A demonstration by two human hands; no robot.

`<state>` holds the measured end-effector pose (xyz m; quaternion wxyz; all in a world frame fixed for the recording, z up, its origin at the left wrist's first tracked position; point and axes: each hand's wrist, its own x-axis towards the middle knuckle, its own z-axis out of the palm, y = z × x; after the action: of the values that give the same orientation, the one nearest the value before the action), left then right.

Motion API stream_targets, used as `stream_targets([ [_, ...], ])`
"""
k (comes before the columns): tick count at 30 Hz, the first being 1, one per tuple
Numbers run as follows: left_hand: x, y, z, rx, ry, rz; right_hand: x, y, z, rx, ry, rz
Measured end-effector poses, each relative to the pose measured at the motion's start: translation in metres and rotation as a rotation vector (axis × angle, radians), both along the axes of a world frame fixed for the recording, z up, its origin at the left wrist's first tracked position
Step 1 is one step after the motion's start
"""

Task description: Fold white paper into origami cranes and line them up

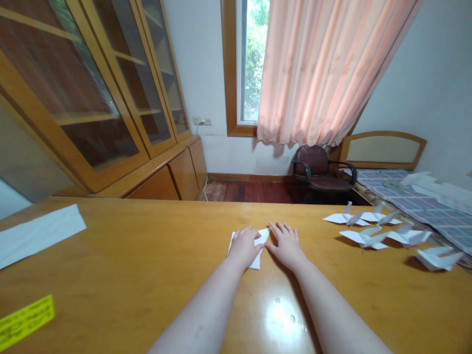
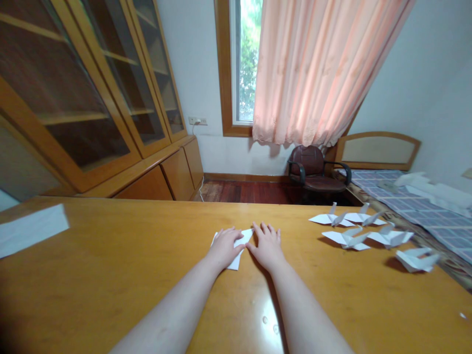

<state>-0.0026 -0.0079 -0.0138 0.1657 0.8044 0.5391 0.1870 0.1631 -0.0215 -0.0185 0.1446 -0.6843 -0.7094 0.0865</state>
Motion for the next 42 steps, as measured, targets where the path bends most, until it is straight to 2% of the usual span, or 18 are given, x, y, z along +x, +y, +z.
stream_targets([
  [3, 0.001, -0.001, 0.004, 0.008, 0.001, 0.008, -0.001, -0.001, 0.002, -0.013, -0.026, 0.032],
  [9, 0.0, -0.002, 0.012, 0.014, 0.0, 0.019, -0.001, -0.001, 0.004, 0.022, 0.054, -0.003],
  [15, 0.002, 0.001, 0.007, 0.053, 0.051, 0.082, 0.002, 0.001, 0.007, 0.078, 0.161, 0.0],
  [27, 0.001, 0.003, 0.007, 0.004, 0.148, 0.183, 0.003, 0.003, 0.003, 0.116, 0.16, -0.042],
  [33, 0.0, 0.006, 0.004, 0.022, 0.101, 0.107, 0.004, 0.002, 0.007, 0.095, 0.154, -0.05],
  [39, 0.002, 0.005, 0.001, 0.004, 0.006, -0.023, 0.004, 0.002, 0.011, 0.058, 0.143, -0.02],
  [42, 0.002, 0.005, 0.0, 0.024, -0.001, -0.039, 0.004, 0.002, 0.012, 0.068, 0.155, -0.012],
])
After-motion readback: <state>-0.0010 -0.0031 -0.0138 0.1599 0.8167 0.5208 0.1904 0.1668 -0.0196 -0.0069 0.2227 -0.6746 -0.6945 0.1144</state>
